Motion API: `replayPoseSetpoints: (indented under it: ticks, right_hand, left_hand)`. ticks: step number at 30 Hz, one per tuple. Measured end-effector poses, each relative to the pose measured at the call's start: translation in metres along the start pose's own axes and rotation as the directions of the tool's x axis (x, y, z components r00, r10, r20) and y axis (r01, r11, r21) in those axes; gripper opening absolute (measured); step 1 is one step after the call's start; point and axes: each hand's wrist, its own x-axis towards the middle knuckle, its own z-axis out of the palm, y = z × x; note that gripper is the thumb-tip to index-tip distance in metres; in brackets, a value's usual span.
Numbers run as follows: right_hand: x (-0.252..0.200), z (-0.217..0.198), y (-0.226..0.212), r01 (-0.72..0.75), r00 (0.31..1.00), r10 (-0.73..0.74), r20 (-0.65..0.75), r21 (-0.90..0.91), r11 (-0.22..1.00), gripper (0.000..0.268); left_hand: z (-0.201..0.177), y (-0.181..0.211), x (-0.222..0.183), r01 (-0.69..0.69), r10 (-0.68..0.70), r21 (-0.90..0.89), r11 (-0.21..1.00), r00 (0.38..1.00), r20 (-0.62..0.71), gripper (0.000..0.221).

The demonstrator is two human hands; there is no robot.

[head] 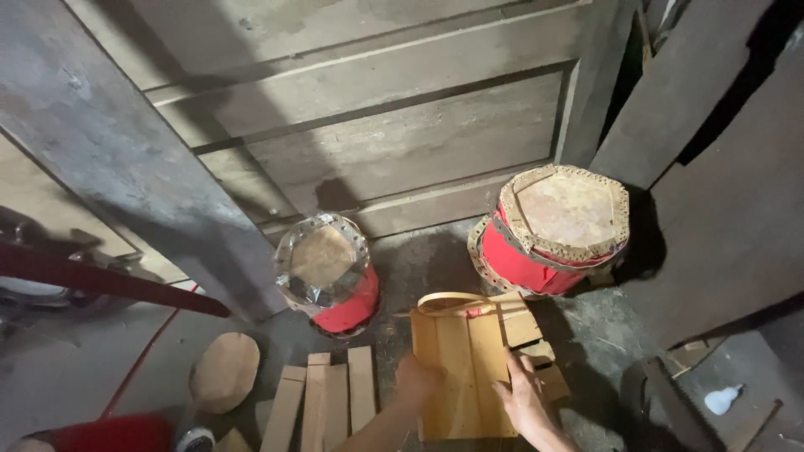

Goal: Sanding wooden slats and assembling them into a small wooden crate or frame structure.

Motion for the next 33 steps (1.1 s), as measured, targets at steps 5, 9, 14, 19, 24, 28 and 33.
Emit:
replayPoseSetpoints:
  ticks: [5, 9, 14, 19, 24, 28, 33]
  right_hand:
    - [-0.001, -0.001, -0.004, 0.032, 1.000, -0.032, -0.003, 0.055, 0.998, 0.078]
    - [0.013, 0.026, 0.026, 0.184, 0.978, -0.182, -0.097, 0.012, 0.983, 0.077]
    - [0.029, 0.038, 0.041, 0.111, 0.994, -0.111, -0.007, 0.036, 0.993, 0.079]
    - [0.035, 0.049, 0.055, 0.109, 0.994, -0.108, -0.034, 0.018, 0.994, 0.081]
    - [0.037, 0.053, 0.062, 0.156, 0.980, -0.154, -0.122, 0.008, 0.988, 0.082]
    - [0.040, 0.053, 0.070, 0.151, 0.989, -0.151, -0.010, 0.022, 0.988, 0.084]
    - [0.028, 0.035, 0.052, 0.106, 0.994, -0.107, 0.012, 0.049, 0.993, 0.080]
  left_hand:
    - [0.003, -0.004, 0.010, -0.060, 0.056, 0.125, 0.990, 0.998, 0.029, 0.061]
    - [-0.003, -0.002, -0.003, 0.006, -0.007, 0.102, 0.995, 1.000, 0.012, 0.055]
    - [-0.001, -0.008, 0.009, -0.044, 0.038, 0.088, 0.995, 0.997, 0.073, 0.050]
    - [0.033, -0.033, 0.064, 0.042, -0.034, 0.274, 0.961, 0.999, -0.031, 0.054]
    - [0.007, -0.006, 0.020, 0.098, -0.101, 0.214, 0.972, 0.995, 0.001, 0.056]
    - [0.006, -0.012, 0.017, 0.032, -0.037, 0.115, 0.993, 0.999, 0.037, 0.051]
    - [0.003, -0.005, 0.009, -0.018, 0.015, 0.245, 0.969, 1.000, 0.012, 0.045]
